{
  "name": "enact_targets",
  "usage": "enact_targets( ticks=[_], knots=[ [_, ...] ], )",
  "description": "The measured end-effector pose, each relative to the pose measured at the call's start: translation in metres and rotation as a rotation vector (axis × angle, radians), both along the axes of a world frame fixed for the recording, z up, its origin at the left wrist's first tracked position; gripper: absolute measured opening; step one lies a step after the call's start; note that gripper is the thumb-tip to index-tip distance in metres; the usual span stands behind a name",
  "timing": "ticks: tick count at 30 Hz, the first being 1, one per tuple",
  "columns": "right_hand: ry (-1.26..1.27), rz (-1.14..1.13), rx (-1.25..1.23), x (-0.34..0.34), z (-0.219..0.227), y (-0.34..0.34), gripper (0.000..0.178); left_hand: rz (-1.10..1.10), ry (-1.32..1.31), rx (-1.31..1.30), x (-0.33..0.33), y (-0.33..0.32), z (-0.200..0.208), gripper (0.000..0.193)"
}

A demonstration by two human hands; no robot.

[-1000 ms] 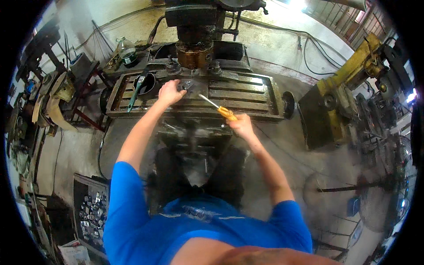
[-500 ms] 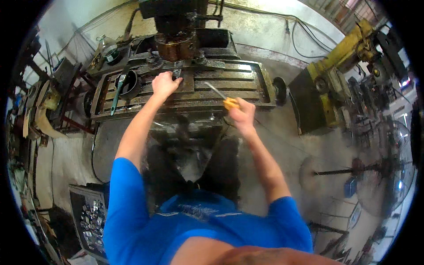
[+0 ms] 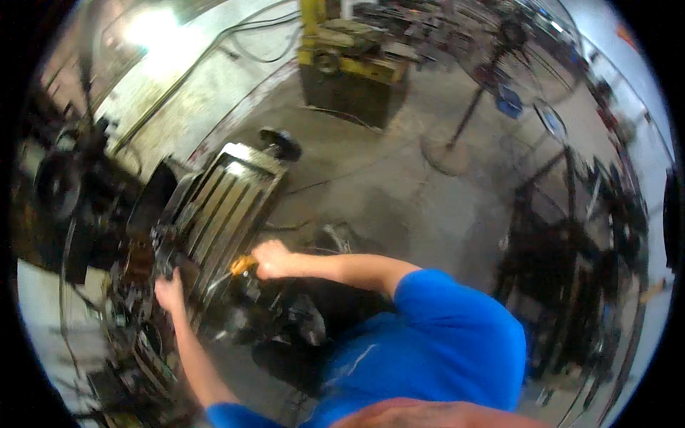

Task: The person operates a drill press to drill holes into small metal pieces. They repeatedly pick up a metal piece from a bin, position it under the drill bit, lower the drill to make a hole, and then place the finished piece into a container. The person uses a yellow-handled tool to assist in positioning the metal pieces during the process.

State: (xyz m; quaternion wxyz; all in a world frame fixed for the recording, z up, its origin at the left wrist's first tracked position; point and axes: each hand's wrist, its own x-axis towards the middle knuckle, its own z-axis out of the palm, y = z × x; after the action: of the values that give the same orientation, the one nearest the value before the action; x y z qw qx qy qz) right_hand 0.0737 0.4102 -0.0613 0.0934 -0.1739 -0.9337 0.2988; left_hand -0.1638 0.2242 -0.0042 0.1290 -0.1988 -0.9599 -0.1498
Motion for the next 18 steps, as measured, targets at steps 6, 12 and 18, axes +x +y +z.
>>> enact_targets(
  ticks=[6, 12, 18],
  knots=[
    [-0.038, -0.055, -0.157, 0.046, 0.013, 0.018, 0.021, 0.049, 0.068, -0.039, 0.018, 0.028, 0.006, 0.051],
    [-0.069, -0.015, -0.195, 0.064, 0.037, 0.033, 0.028, 0.109, 0.14, -0.038, 0.012, 0.013, -0.001, 0.052],
    [0.359, 0.109, -0.397, 0.09, 0.101, 0.066, 0.034, 0.072, -0.137, 0.164, 0.037, 0.022, 0.032, 0.05]
  ],
)
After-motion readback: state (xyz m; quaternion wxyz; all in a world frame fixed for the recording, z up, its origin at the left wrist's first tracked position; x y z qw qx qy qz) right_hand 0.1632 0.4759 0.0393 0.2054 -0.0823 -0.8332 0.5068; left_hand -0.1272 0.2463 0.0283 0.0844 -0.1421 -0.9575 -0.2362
